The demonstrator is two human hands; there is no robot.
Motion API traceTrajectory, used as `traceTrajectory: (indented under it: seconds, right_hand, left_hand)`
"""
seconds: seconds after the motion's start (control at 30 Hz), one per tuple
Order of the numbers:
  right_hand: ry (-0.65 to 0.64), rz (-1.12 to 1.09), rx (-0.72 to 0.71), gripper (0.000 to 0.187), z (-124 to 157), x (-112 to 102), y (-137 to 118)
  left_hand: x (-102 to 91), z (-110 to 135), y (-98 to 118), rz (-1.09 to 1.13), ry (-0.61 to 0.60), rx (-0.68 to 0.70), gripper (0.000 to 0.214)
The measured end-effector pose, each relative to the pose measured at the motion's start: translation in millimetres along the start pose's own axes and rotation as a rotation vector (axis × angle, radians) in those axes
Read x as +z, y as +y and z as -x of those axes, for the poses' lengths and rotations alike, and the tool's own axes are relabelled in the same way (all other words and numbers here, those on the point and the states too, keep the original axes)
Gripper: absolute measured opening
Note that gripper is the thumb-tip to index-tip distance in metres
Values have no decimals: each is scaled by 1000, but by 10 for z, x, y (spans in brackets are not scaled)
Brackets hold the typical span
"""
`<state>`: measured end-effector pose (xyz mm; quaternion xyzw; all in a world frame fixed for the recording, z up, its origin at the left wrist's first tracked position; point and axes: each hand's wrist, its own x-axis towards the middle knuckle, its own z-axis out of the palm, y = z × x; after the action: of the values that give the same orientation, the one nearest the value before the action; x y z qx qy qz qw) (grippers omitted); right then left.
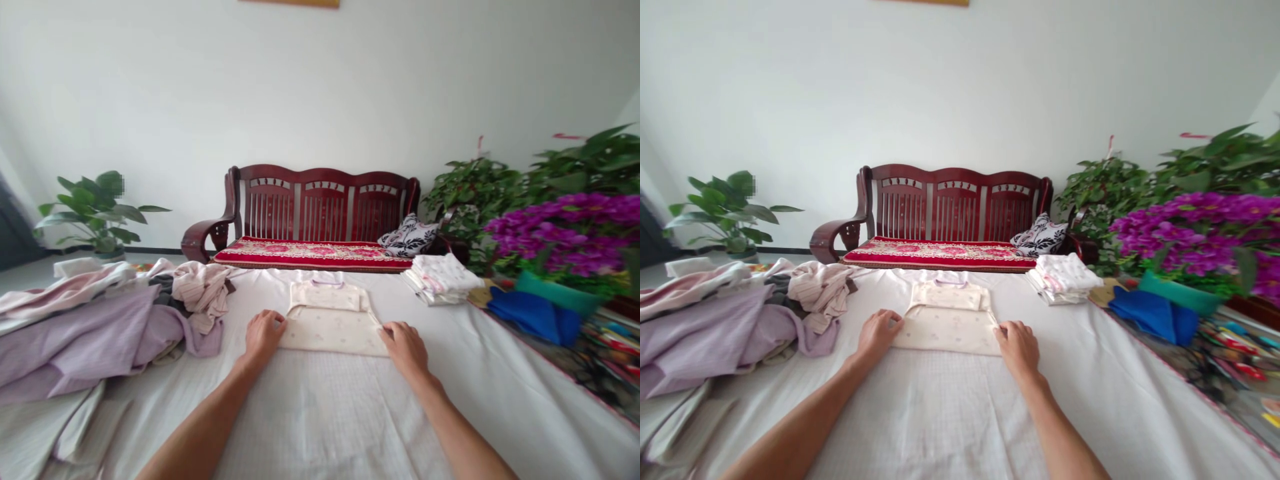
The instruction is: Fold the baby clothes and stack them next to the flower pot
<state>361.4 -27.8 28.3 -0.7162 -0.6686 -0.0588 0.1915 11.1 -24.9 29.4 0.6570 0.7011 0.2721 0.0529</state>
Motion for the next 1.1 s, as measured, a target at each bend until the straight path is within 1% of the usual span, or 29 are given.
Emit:
traceTrajectory:
  seconds: [0.1,0.2,0.37,0.43,0.67,0.8,0.93,1.03,1.1]
  right_hand:
    - [8,-8,8,21,-8,3,-5]
    - [8,-31,12,20,-14,-9,-10]
    - [-64,-125,131,26,-57,-24,-5]
    - [-79,-133,145,27,-81,-15,5]
    - [-71,-70,127,29,-126,-1,9]
    - [-76,-45,111,27,-126,-20,-22]
    - [-66,-21,96,26,-112,-31,-40]
    - [-46,9,71,29,-96,-28,-27]
    - [-3,25,39,32,-81,-22,-16]
  left_hand:
    - [22,-21,6,30,40,10,19]
    - [35,-36,7,38,65,11,18]
    - [44,-62,5,58,61,-9,19]
    - [44,-69,14,54,52,-10,19]
    - [42,-87,73,-62,57,-17,19]
    - [62,-94,80,-141,19,-33,20]
    - [83,-92,70,-182,21,-27,21]
    - [83,-81,60,-179,71,-9,25]
    - [82,-63,71,-142,120,83,29]
